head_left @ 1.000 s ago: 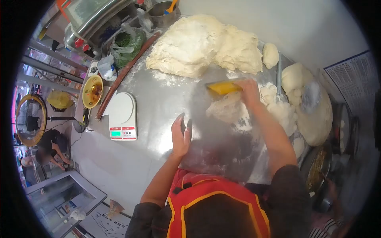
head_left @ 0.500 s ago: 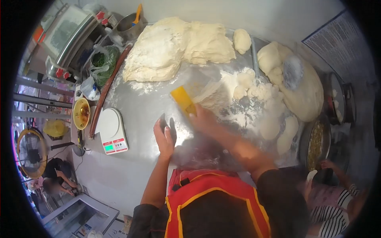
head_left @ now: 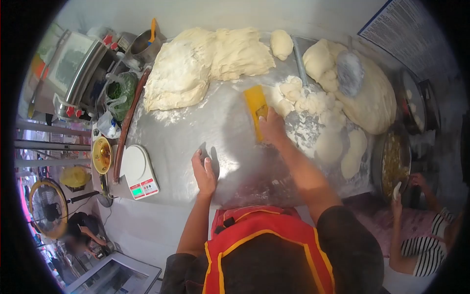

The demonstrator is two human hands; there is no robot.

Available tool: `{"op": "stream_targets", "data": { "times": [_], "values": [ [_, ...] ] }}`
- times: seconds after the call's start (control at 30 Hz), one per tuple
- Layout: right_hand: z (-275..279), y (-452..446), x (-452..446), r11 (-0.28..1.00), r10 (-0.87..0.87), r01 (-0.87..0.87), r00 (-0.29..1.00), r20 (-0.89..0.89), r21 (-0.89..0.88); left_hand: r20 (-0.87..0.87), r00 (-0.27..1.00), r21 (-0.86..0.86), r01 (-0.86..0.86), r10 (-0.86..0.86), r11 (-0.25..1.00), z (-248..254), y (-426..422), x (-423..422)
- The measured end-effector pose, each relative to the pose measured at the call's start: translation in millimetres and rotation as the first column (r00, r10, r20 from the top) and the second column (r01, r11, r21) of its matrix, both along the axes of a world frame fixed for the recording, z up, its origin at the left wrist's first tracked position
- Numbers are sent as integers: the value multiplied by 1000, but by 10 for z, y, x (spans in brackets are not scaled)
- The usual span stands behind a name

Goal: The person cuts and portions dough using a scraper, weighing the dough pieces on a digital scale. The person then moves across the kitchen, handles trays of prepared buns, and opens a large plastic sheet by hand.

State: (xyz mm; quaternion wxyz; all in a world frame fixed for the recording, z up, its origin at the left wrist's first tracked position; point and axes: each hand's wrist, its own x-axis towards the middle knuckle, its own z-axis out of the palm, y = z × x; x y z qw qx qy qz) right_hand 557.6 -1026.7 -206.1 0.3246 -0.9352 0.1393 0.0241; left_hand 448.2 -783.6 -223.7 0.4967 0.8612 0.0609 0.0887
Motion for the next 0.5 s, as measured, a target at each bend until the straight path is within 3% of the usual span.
{"op": "stream_targets", "data": {
  "times": [0.2, 0.5],
  "values": [
    [-91, -232, 108, 996, -90, 92, 992, 88, -21, -21, 999, -3, 33, -33, 999, 60, -115, 17],
    [-69, -647, 275, 984, -178, 178, 981, 77, -4, -61, 998, 24, 29, -27, 999, -32, -70, -41]
  ]
}}
